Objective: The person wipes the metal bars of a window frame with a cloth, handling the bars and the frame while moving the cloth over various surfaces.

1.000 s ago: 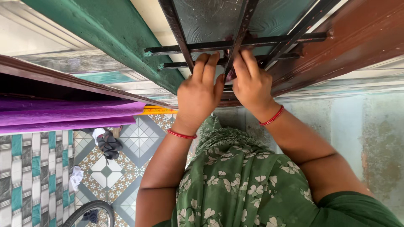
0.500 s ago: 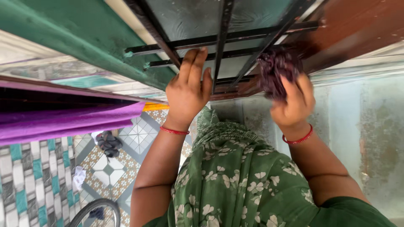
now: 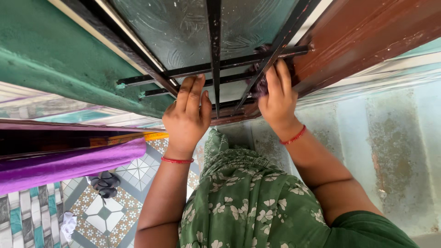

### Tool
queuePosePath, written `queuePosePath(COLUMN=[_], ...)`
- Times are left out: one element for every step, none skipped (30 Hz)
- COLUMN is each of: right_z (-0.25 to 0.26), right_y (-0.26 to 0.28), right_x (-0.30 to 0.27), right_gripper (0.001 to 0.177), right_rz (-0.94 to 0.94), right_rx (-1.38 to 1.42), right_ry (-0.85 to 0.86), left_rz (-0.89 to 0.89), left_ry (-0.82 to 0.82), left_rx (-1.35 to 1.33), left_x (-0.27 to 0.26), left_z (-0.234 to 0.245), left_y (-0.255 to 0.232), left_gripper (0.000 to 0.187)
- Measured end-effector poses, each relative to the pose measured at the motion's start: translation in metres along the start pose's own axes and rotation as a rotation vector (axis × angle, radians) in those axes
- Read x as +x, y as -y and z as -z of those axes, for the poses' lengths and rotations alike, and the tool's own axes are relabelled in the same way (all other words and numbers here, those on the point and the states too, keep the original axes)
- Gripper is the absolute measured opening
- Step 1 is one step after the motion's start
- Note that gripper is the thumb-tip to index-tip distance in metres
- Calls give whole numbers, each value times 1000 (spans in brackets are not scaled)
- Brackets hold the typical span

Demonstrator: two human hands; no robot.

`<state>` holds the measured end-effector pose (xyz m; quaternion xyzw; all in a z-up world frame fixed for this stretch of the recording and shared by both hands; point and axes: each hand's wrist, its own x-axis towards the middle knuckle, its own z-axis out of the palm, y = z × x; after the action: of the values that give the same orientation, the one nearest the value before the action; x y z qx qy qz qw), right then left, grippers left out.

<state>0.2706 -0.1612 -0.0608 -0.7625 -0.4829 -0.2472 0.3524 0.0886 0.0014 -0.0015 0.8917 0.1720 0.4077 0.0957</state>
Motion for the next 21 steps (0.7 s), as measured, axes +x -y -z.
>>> queuePosePath(right_z=[4, 10, 16, 22, 28, 36, 52, 70, 82, 91, 95, 94, 85, 74, 66, 63, 58, 51, 44, 36, 31], right_y=[1, 1, 2, 5, 8, 12, 12, 16, 25, 37, 45, 51, 60, 67, 69, 65, 61, 56, 48, 40, 34], right_x=[-8, -14, -19, -23, -24, -21, -13, -1, 12, 25, 41, 57, 69, 79, 85, 86, 84, 80, 77, 73, 67], right_gripper=[63, 59, 55, 55, 49, 43, 46, 51, 51, 53, 52, 52, 52, 53, 54, 54, 47, 40, 40, 41, 43], right_rz=[-2, 16, 34, 36, 43, 50, 106, 165, 139, 110, 75, 35, 33, 8, -15, -12, 9, 29, 30, 57, 84], right_rx=[0, 32, 65, 65, 52, 42, 18, 2, 7, 6, 5, 0, 1, -74, -148, -151, -116, -79, -79, -35, 8], right_ry=[-3, -12, -20, -21, -53, -84, -120, -155, -219, -282, -226, -171, -172, -107, -41, -36, -95, -152, -146, -196, -246], left_rz=[-12, -16, -9, 3, 3, 9, 16, 20, 69, 117, 119, 140, 160, 157, 135, 119, 124, 82, 40, 42, 35], left_ry=[-12, -15, -3, 10, 8, -5, -18, -21, 0, 22, 20, 35, 50, 50, 78, 105, 104, 118, 131, 136, 143], left_rx=[5, 7, 15, 22, 23, 13, 2, 13, -6, -30, -24, -62, -101, -101, -102, -106, -109, -113, -118, -118, -103], left_x=[1, 2, 3, 3, 4, 4, 4, 3, 4, 5, 7, 9, 12, 14, 17, 17, 17, 17, 15, 13, 11], left_z=[0, 0, 1, 2, 2, 3, 4, 6, 6, 6, 8, 8, 9, 11, 13, 15, 17, 20, 21, 21, 21], left_y=[1, 1, 1, -1, -2, -4, -7, -9, -13, -15, -16, -16, -17, -17, -14, -13, -10, -6, -3, -2, -2], left_gripper=[37, 37, 37, 37, 37, 36, 34, 34, 34, 33, 33, 34, 34, 34, 34, 33, 33, 36, 39, 39, 43])
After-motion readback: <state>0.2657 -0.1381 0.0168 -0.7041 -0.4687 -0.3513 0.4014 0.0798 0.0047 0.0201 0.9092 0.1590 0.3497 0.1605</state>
